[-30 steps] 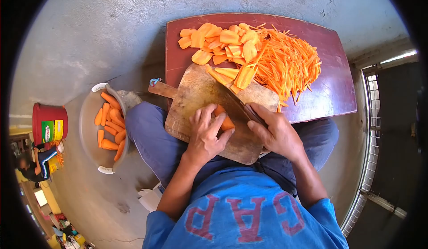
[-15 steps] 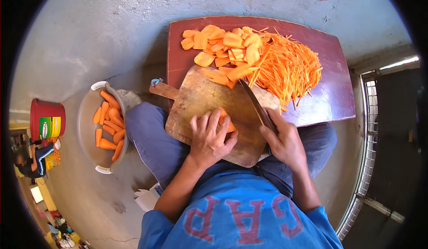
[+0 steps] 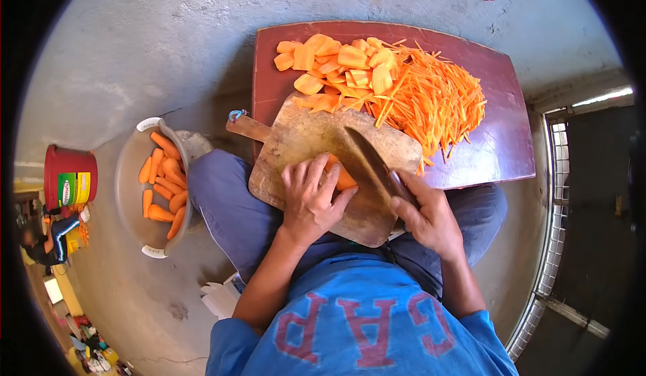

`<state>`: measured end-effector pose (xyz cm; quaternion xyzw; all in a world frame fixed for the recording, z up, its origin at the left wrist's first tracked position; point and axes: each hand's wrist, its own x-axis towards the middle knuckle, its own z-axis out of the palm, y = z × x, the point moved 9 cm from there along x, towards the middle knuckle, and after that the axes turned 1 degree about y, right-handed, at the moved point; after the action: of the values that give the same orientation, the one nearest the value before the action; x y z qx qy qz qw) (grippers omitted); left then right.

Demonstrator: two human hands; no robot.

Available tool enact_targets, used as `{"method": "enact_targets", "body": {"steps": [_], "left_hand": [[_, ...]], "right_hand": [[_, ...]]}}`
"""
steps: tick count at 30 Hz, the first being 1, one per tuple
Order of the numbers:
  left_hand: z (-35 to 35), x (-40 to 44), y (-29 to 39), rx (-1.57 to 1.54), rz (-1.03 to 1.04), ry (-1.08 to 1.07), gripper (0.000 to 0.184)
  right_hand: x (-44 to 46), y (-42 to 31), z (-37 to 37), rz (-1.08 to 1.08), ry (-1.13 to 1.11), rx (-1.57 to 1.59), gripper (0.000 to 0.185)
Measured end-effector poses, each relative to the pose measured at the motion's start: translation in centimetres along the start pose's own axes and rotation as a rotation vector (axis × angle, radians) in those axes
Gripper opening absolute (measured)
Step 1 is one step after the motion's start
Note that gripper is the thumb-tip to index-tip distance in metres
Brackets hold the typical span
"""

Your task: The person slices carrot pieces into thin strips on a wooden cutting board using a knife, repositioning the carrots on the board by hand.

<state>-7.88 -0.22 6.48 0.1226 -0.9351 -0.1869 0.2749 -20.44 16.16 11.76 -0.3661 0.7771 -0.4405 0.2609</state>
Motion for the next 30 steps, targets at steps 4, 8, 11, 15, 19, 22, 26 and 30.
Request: {"method": "enact_targets", "body": {"steps": [4,8,11,15,19,22,26,30], "left_hand": [[-1.1,0.7,0.2,-0.109,-0.011,-0.026,0.048],[-0.3,0.3,0.1,-0.055,0.015,-0.034,0.045],[-0.1,0.1,0.2,-0.078,0.022,-0.047,0.042],[-0.3,0.2,0.5,-0.051,0.049,-0.022,0.036],[-0.5,0.4,0.7,-0.037,0.047,-0.031,0.034],[-0.5,0.1,0.2,-0.061,0.021,-0.032,0.035],[-0.7,0.2,0.0,-0.100,-0.016,0.038,0.035],[-0.6,0.2,0.2,-0.086,-0.010,0.011,0.035]], "right_hand": [[-2.6,-0.6,1.9,0.017,-0.146,-0.015,0.056],[-4.2,-1.9,3.0,-0.007,-0.156,-0.109,0.057],[-5.2,-2.3,3.1,0.059,-0.199,-0.126,0.058],[-4.7,-2.2,2.9,0.145,-0.242,-0.127,0.057],[-0.6,-1.4,4.9,-0.050,-0.169,-0.162,0.055],[1.0,-2.0,4.8,-0.044,-0.201,-0.163,0.059],[-1.9,-3.2,3.4,0.006,-0.239,-0.131,0.059],[-1.4,-2.6,4.5,-0.015,-0.233,-0.206,0.060]]}}
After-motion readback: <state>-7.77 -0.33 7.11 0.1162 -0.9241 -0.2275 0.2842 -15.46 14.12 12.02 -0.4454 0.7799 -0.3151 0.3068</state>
